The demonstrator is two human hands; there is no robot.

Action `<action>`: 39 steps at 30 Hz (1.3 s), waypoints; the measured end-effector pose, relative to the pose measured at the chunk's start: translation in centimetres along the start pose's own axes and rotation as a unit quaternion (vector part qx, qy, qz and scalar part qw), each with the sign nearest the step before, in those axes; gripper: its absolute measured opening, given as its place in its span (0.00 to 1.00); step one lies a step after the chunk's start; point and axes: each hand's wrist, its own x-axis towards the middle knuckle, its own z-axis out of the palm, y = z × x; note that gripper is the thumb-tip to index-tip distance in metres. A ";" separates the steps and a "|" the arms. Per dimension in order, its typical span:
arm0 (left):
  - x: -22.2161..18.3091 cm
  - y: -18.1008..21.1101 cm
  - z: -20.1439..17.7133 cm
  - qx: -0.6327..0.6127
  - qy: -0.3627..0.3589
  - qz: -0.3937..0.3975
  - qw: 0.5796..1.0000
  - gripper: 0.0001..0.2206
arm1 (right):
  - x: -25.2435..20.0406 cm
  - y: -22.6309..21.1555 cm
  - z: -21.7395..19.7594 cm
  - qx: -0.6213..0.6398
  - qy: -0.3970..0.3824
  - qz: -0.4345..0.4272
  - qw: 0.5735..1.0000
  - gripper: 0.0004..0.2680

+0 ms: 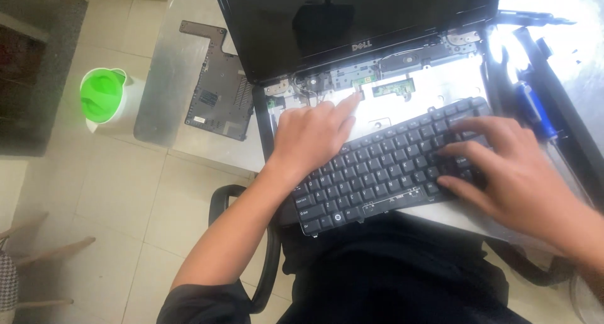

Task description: Connecting internal ribbon cables and installing a keyboard into a laptop chassis using a screwdriver.

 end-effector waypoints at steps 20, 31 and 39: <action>2.3 0.5 -6.1 -0.112 -0.161 -0.116 0.974 0.20 | -7.9 -9.7 1.6 0.520 -0.259 0.007 0.814 0.14; 2.8 0.3 -5.7 -0.072 -0.207 -0.095 0.971 0.17 | -6.4 -10.8 -1.4 0.586 -0.383 -0.056 0.712 0.23; 2.7 -0.5 -4.5 -0.068 -0.139 -0.040 0.987 0.16 | -6.2 -10.4 -3.3 0.678 -0.340 -0.062 0.649 0.19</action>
